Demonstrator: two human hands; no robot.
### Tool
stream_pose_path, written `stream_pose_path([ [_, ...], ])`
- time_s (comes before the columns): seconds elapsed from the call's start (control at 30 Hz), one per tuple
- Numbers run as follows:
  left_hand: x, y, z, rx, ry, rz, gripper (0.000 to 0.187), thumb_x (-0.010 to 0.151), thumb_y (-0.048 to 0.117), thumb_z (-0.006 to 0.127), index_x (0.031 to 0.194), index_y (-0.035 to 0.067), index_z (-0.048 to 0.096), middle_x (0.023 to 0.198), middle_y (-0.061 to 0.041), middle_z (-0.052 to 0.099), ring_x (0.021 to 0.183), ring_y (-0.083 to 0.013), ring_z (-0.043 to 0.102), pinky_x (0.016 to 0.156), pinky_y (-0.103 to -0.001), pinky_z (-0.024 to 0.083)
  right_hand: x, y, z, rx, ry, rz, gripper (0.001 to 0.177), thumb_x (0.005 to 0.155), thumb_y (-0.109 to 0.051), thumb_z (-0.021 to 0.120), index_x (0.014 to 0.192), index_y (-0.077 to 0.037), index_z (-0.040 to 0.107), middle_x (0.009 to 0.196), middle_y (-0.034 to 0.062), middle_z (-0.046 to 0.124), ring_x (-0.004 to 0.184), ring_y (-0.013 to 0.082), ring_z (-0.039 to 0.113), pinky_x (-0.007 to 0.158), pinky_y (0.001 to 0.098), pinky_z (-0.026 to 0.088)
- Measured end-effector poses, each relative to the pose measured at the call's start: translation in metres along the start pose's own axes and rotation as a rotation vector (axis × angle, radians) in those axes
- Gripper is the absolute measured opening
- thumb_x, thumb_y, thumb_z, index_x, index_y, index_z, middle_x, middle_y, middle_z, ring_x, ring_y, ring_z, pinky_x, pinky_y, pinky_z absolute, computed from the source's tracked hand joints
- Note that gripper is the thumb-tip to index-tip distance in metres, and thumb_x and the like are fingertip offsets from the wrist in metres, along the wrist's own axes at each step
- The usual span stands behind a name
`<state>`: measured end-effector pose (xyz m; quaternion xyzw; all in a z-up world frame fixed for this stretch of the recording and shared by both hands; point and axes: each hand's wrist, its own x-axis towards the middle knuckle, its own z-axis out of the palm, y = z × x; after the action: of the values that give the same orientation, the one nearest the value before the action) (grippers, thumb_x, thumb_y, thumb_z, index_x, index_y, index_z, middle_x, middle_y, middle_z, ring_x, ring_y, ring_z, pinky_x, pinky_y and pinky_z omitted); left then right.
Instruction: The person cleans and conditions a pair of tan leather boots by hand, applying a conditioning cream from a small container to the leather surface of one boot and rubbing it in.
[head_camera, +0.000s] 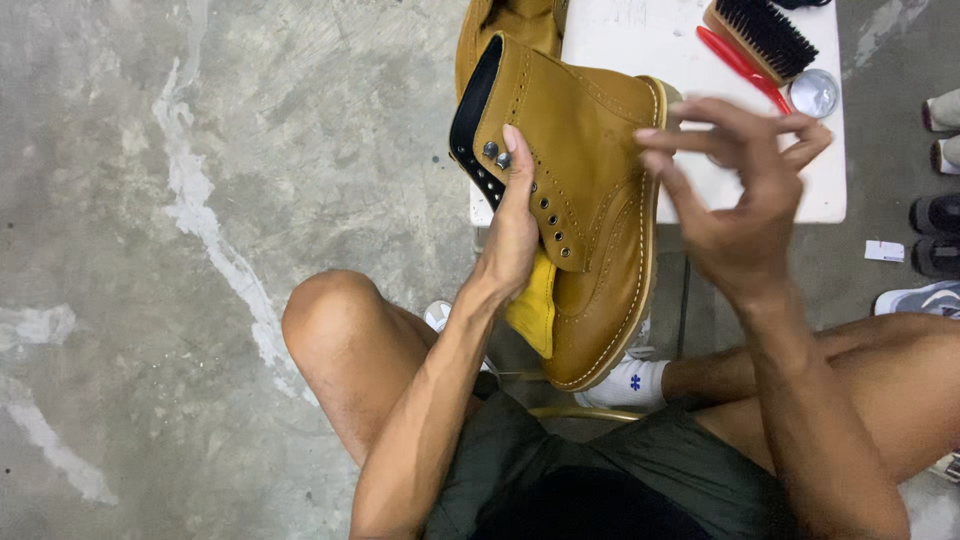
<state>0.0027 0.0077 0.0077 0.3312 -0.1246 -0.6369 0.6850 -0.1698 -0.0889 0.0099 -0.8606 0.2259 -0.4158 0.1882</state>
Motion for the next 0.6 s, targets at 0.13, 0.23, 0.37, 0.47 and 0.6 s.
stream_pose_path([
  [0.13, -0.002, 0.000, -0.004, 0.069, -0.033, 0.012, 0.093, 0.091, 0.070, 0.029, 0.151, 0.002, 0.045, 0.152, -0.023, 0.052, 0.141, -0.0341, 0.052, 0.121, -0.048, 0.042, -0.017, 0.000, 0.008, -0.323, -0.141, -0.186, 0.031, 0.102, -0.004, 0.085, 0.130, -0.013, 0.074, 0.136, 0.0042, 0.074, 0.129, 0.0209, 0.067, 0.113, 0.0382, 0.016],
  [0.23, 0.001, 0.000, -0.004, 0.069, 0.001, 0.047, 0.092, 0.090, 0.068, 0.032, 0.156, 0.003, 0.038, 0.159, -0.021, 0.044, 0.147, -0.0328, 0.045, 0.125, -0.048, 0.037, -0.039, 0.007, -0.002, -0.317, -0.041, -0.106, 0.033, 0.098, 0.002, 0.081, 0.128, -0.010, 0.073, 0.132, 0.0045, 0.075, 0.125, 0.0209, 0.068, 0.114, 0.0393, 0.018],
  [0.37, 0.001, 0.000, -0.002, 0.072, 0.075, 0.022, 0.093, 0.089, 0.067, 0.033, 0.160, 0.007, 0.028, 0.164, -0.017, 0.037, 0.150, -0.0294, 0.039, 0.124, -0.044, 0.034, -0.046, 0.053, -0.020, -0.196, 0.084, 0.300, 0.048, 0.110, -0.004, 0.070, 0.148, -0.005, 0.039, 0.145, 0.0176, 0.068, 0.142, 0.0339, 0.060, 0.115, 0.0471, 0.021],
  [0.47, -0.002, 0.004, 0.005, -0.003, 0.048, -0.017, 0.095, 0.086, 0.068, 0.036, 0.157, 0.005, 0.036, 0.159, -0.019, 0.044, 0.144, -0.0323, 0.047, 0.121, -0.046, 0.041, -0.065, 0.086, -0.015, -0.246, -0.054, 0.353, 0.067, 0.105, -0.001, 0.076, 0.156, -0.010, 0.033, 0.154, 0.0210, 0.055, 0.140, 0.0337, 0.059, 0.111, 0.0429, 0.019],
  [0.6, 0.004, -0.006, -0.001, 0.056, 0.087, 0.046, 0.089, 0.091, 0.064, 0.035, 0.158, 0.006, 0.034, 0.162, -0.016, 0.041, 0.147, -0.0284, 0.044, 0.122, -0.043, 0.039, -0.078, 0.099, 0.002, -0.231, -0.046, 0.253, 0.079, 0.100, 0.005, 0.081, 0.159, -0.004, 0.029, 0.160, 0.0212, 0.053, 0.151, 0.0280, 0.050, 0.114, 0.0386, 0.018],
])
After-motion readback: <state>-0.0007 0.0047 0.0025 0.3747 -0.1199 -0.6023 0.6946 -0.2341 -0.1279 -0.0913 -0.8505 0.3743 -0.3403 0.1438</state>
